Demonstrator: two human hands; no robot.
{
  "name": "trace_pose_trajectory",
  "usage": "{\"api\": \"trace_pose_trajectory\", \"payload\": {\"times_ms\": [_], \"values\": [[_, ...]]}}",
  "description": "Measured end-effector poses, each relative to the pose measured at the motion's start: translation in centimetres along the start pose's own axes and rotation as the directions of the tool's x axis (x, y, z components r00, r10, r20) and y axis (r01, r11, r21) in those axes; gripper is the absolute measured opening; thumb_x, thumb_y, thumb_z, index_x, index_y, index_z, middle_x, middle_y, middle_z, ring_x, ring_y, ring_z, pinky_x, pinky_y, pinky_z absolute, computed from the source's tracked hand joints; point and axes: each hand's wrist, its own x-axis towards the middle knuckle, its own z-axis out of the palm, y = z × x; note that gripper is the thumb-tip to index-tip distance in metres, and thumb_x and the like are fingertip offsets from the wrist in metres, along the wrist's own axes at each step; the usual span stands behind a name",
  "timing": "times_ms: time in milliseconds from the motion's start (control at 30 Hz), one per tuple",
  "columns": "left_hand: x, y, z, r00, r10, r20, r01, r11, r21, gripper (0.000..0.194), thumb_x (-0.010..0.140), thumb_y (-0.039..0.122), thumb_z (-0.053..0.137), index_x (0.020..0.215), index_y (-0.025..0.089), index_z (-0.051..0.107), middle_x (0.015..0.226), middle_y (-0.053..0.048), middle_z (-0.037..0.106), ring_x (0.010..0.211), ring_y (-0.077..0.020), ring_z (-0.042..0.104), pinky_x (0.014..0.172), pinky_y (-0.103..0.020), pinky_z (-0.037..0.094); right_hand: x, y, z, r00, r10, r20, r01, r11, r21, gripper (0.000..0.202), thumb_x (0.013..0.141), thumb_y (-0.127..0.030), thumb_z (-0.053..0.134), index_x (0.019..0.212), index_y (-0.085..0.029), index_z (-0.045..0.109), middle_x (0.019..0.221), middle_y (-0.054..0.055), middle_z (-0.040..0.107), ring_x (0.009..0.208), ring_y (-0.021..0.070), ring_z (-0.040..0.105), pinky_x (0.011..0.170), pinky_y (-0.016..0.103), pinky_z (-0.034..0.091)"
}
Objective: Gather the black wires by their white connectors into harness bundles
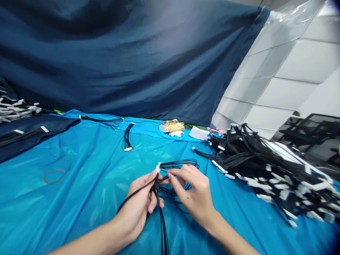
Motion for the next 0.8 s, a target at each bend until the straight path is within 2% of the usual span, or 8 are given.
{"api": "trace_pose_trajectory", "payload": {"times_ms": [100, 200, 300, 400, 633, 700, 800], "values": [[-0.10, 0.03, 0.04, 1.000, 0.008, -0.003, -0.008, 1.000, 0.010, 0.020, 0.073, 0.033, 0.058, 0.079, 0.014, 0.058, 0.085, -0.002, 0.065, 0.029, 0.0015, 0.030, 0.046, -0.024, 0.044, 0.04, -0.07, -0.09, 1.000, -0.015, 0.001, 0.015, 1.000, 0.005, 0.013, 0.081, -0.015, 0.050, 0.077, -0.016, 0.062, 0.053, -0.003, 0.047, 0.053, 0.0099, 0.043, 0.053, 0.023, 0.034], [-0.22, 0.06, 0.07, 1.000, 0.015, -0.003, -0.015, 0.999, 0.038, 0.021, 0.073, 0.034, 0.058, 0.079, 0.014, 0.058, 0.070, 0.001, 0.063, 0.029, 0.0003, 0.031, 0.047, -0.024, 0.044, 0.04, -0.14, -0.17, 0.999, -0.032, 0.006, 0.032, 0.999, -0.004, 0.013, 0.081, -0.013, 0.050, 0.079, -0.017, 0.062, 0.055, -0.002, 0.050, 0.055, 0.0105, 0.044, 0.054, 0.023, 0.035], [-0.32, 0.10, 0.12, 0.999, 0.032, -0.008, -0.031, 0.997, 0.078, 0.024, 0.075, 0.037, 0.056, 0.079, 0.013, 0.059, 0.051, 0.005, 0.053, 0.029, -0.0013, 0.030, 0.047, -0.023, 0.043, 0.04, -0.25, -0.22, 0.999, -0.047, 0.004, 0.047, 0.999, -0.011, 0.012, 0.081, -0.011, 0.050, 0.078, -0.016, 0.061, 0.056, -0.001, 0.051, 0.055, 0.0108, 0.044, 0.053, 0.023, 0.034], [-0.32, 0.04, 0.14, 1.000, 0.030, -0.003, -0.030, 0.993, 0.113, 0.027, 0.075, 0.039, 0.055, 0.080, 0.013, 0.059, 0.045, 0.006, 0.047, 0.029, -0.0022, 0.031, 0.046, -0.022, 0.042, 0.00, -0.30, -0.25, 0.998, -0.070, 0.002, 0.070, 0.997, -0.029, 0.011, 0.080, -0.011, 0.051, 0.078, -0.015, 0.061, 0.057, -0.001, 0.052, 0.055, 0.0107, 0.043, 0.053, 0.023, 0.034], [0.02, -0.42, -0.22, 0.999, -0.004, 0.044, -0.001, 0.992, 0.123, 0.026, 0.074, 0.037, 0.057, 0.082, 0.013, 0.062, 0.053, 0.003, 0.055, 0.029, -0.0019, 0.034, 0.046, -0.023, 0.042, -0.34, 0.02, -0.17, 0.996, -0.083, 0.019, 0.084, 0.994, -0.076, 0.010, 0.080, -0.012, 0.051, 0.079, -0.017, 0.059, 0.060, 0.000, 0.052, 0.058, 0.0113, 0.047, 0.054, 0.024, 0.037], [0.17, -0.46, -0.26, 0.997, -0.028, 0.069, 0.023, 0.996, 0.083, 0.022, 0.073, 0.034, 0.059, 0.081, 0.013, 0.063, 0.061, 0.001, 0.060, 0.029, -0.0008, 0.033, 0.045, -0.023, 0.042, -0.40, 0.13, -0.07, 0.999, -0.037, 0.012, 0.038, 0.998, -0.055, 0.010, 0.080, -0.013, 0.051, 0.077, -0.017, 0.059, 0.070, 0.002, 0.055, 0.061, 0.0112, 0.051, 0.056, 0.023, 0.040], [0.46, -0.53, -0.23, 0.995, -0.060, 0.080, 0.060, 0.998, 0.003, 0.018, 0.071, 0.029, 0.061, 0.080, 0.014, 0.063, 0.075, -0.001, 0.064, 0.029, 0.0010, 0.031, 0.044, -0.023, 0.044, -0.42, 0.33, 0.19, 0.999, 0.035, 0.032, -0.035, 0.999, -0.008, 0.010, 0.081, -0.015, 0.049, 0.075, -0.017, 0.058, 0.097, 0.008, 0.057, 0.069, 0.0114, 0.058, 0.058, 0.023, 0.045]]}}
